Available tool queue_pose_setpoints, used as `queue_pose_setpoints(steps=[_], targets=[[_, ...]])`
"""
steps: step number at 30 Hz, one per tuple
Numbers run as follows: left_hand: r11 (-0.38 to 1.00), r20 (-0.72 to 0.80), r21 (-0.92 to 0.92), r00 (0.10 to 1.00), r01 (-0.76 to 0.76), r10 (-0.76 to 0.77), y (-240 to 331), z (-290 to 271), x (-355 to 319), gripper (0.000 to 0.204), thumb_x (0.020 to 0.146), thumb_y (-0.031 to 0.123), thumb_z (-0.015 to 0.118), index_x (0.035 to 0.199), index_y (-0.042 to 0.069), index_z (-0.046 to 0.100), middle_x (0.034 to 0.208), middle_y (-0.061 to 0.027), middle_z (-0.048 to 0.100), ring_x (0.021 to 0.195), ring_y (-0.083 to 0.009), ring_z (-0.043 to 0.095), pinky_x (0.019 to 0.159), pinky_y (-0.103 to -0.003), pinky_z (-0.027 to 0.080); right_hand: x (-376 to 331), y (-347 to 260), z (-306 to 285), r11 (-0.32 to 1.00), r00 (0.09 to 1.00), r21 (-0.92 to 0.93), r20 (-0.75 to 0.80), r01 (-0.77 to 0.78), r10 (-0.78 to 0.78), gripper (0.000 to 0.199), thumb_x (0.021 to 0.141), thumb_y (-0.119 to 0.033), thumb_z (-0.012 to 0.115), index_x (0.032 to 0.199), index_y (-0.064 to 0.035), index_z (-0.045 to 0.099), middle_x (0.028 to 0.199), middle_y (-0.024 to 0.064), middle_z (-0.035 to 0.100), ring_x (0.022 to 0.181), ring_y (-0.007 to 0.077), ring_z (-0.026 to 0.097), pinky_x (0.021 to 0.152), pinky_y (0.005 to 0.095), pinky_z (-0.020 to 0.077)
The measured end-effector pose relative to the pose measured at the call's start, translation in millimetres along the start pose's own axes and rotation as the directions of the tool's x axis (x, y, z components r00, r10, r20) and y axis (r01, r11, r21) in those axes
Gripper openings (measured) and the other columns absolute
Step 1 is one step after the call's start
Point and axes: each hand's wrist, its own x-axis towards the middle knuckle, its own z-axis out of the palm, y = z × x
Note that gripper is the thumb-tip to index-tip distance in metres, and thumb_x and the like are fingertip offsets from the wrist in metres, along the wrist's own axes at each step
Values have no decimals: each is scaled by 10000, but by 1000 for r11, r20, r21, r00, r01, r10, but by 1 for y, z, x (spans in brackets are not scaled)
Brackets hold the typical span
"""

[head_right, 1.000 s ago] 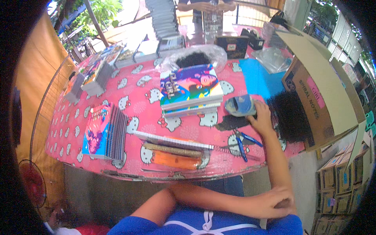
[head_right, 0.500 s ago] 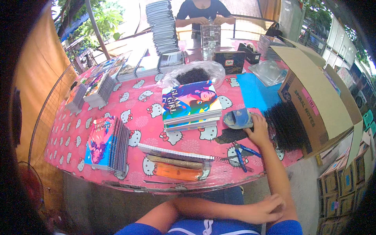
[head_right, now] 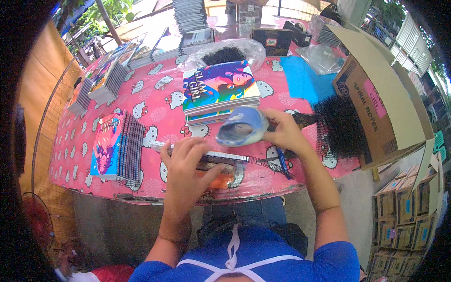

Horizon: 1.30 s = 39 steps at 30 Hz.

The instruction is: The person manually threads plastic spiral coils through the punched holes of several notebook covers and pages, then uses a blue hand tool to crimp the ends of the coils.

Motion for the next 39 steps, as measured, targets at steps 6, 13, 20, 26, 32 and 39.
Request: queue_pose_setpoints(steps=[6,13,20,26,32,39], targets=[[995,-194,-96,981,-34,15,-6,10,-5,288,597,226,826,808,110,668,907,-41,626,952,-220,583,1053,-518,180,-18,-34,0,997,992,-22,107,72,-69,332,901,-273,552,1075,2,618,1165,148,609,1132,260,559,963,438,460],[995,-162,-97,987,-34,18,-11,11,-3,328,573,218,835,834,107,668,905,-36,641,931,-221,590,1061,-518,173,1,-27,5,997,977,72,211,-37,21,353,820,-185,673,1120,-11,605,1053,172,647,1032,294,611,917,381,482],[987,-224,77,968,138,-118,-21,-9,-9,361,605,262,826,882,108,652,1133,-65,581,1170,-277,476,1027,-523,224,10,-38,22,994,988,87,131,66,-77,566,615,-125,817,1123,-19,592,1082,101,639,979,158,598,889,342,477],[997,-267,-80,963,18,-39,-43,-6,-10,367,549,149,847,843,60,646,1102,-101,605,1087,-317,522,899,-426,430,36,-30,29,973,954,-80,229,217,-194,396,699,-105,758,1051,-11,603,1020,89,652,944,174,616,845,320,498],[987,-315,-155,945,42,-89,-53,-6,-13,421,559,164,854,890,46,622,1188,-168,515,1077,-355,491,899,-458,402,37,-25,48,976,980,200,162,82,-115,425,693,-110,762,1066,2,593,966,100,662,915,198,632,837,340,507],[958,-398,-264,893,110,-212,-67,-10,-22,549,529,142,885,984,55,592,1257,-165,431,1073,-261,520,863,-374,476,54,-37,70,963,963,-81,99,258,-250,427,685,-120,772,1056,4,601,972,101,659,950,197,619,869,352,498]])
